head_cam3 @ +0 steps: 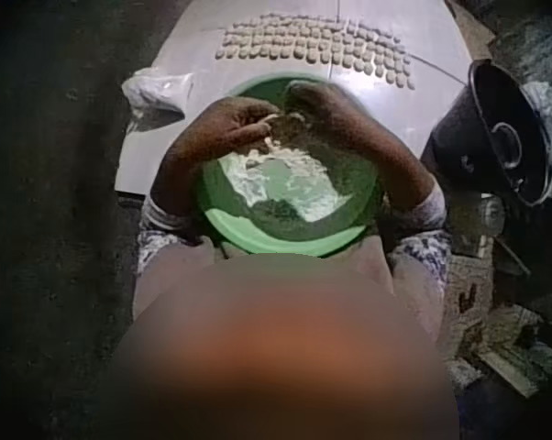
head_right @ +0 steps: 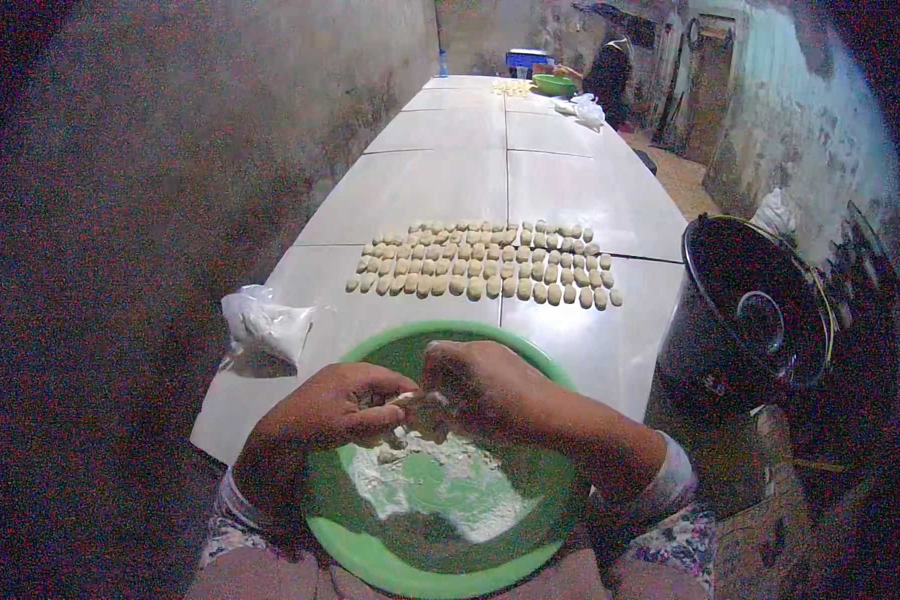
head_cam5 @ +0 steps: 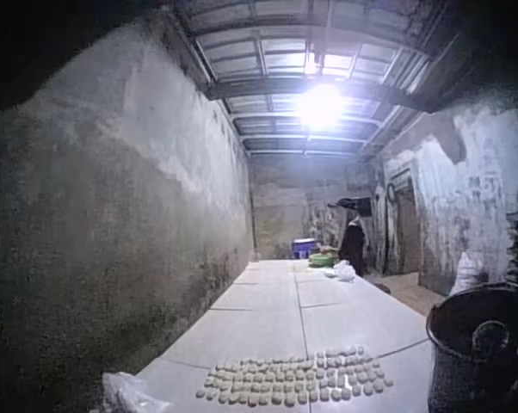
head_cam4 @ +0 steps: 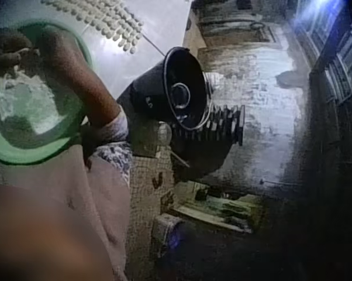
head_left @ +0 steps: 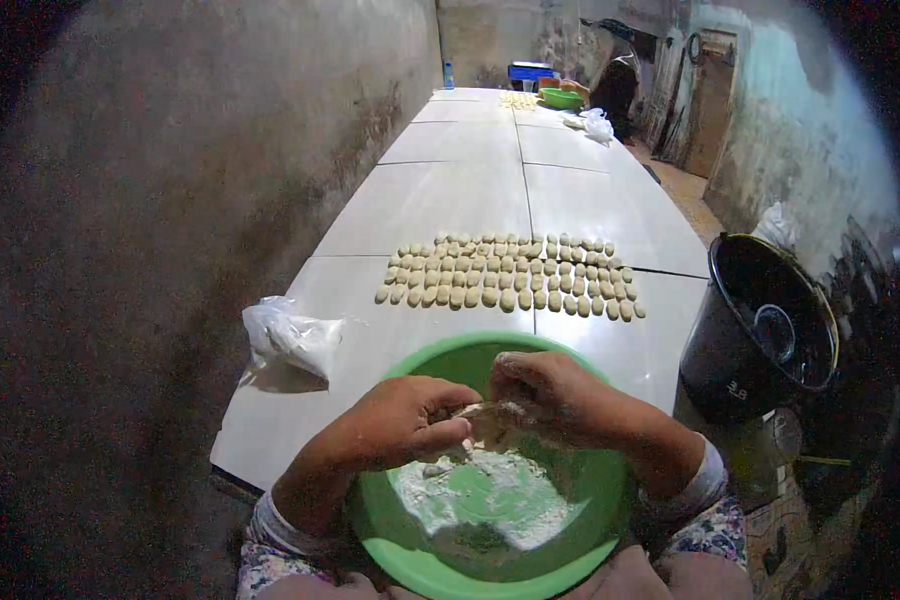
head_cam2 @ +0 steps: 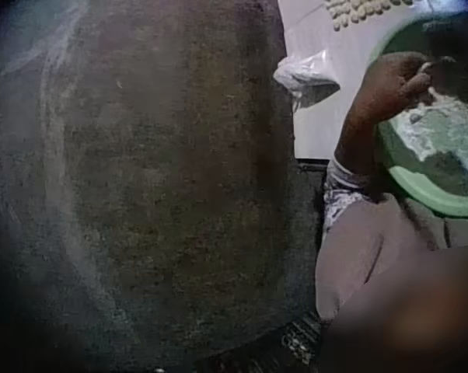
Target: The person uses their hands to mix dough in a green plastic bowl and then pinches off small pieces to roll into balls and place on the table.
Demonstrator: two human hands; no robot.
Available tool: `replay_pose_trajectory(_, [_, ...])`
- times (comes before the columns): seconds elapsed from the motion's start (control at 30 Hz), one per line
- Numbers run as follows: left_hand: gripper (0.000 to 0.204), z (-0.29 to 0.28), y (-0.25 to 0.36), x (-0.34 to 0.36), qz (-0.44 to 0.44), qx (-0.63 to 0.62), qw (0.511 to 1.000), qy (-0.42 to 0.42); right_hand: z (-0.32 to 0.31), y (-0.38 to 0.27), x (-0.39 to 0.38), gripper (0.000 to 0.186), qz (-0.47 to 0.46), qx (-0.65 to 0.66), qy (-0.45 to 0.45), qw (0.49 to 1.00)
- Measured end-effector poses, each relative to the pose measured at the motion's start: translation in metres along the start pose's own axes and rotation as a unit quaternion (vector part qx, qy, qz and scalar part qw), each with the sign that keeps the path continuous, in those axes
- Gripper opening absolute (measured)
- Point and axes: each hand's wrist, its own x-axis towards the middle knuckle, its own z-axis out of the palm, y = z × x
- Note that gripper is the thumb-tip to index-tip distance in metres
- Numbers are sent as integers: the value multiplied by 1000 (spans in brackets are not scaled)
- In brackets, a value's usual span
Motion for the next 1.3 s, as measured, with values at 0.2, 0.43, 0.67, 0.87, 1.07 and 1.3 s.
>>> replay_pose_trajectory(0.2, [34,-3,5,-3,-4,-67,997,-42,-3,4,-5,8,-7,10,2,1000])
replay_pose_trajectory(0.43, [23,-4,-22,3,47,-9,997,-59,-22,27,5,4,-37,76,150,985])
replay_pose_trajectory(0.67, [20,1,-24,10,50,-41,998,-22,-8,35,8,12,40,248,11,968])
replay_pose_trajectory(0.87, [19,3,-37,12,69,-74,995,-11,-4,38,13,14,132,429,-38,893])
replay_pose_trajectory(1.07, [19,5,-25,9,70,-100,992,4,-4,20,4,24,-86,17,-57,995])
replay_pose_trajectory(1.3, [24,5,-21,6,34,-98,994,-30,-1,19,0,22,4,60,-21,998])
